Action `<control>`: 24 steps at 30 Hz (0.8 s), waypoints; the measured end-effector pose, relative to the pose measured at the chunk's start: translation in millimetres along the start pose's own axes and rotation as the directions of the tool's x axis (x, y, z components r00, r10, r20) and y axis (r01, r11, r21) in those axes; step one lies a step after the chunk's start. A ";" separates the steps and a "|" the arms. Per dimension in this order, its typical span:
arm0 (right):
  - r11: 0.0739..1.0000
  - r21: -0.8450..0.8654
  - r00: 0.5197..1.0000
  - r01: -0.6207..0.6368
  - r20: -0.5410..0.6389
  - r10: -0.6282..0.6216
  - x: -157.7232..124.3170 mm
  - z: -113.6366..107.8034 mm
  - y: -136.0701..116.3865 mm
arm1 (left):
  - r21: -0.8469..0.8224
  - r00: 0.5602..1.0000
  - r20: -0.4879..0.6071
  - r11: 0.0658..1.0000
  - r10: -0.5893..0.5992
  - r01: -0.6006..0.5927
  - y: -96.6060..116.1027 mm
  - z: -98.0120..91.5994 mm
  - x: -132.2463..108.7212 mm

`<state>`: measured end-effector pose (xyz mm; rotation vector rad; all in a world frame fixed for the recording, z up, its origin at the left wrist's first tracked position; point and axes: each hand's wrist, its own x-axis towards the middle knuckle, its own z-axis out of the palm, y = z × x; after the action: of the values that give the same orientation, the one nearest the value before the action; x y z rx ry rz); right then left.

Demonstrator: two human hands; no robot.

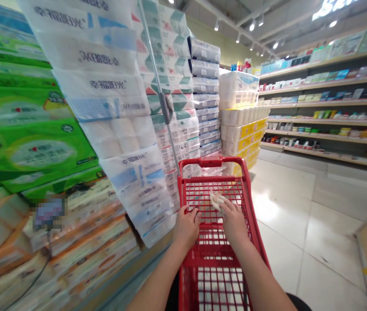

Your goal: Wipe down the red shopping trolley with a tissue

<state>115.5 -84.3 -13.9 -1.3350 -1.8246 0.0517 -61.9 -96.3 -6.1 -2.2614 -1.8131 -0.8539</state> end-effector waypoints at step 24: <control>1.000 0.023 0.999 -0.007 -0.050 0.008 24.6 16.3 11.1 | 0.045 1.000 -0.017 0.999 0.008 -0.007 -13.6 11.2 23.7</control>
<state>111.8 -53.0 -14.9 -1.3164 -1.7719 0.0427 -67.7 -67.4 -7.2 -2.2254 -1.7965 -0.8212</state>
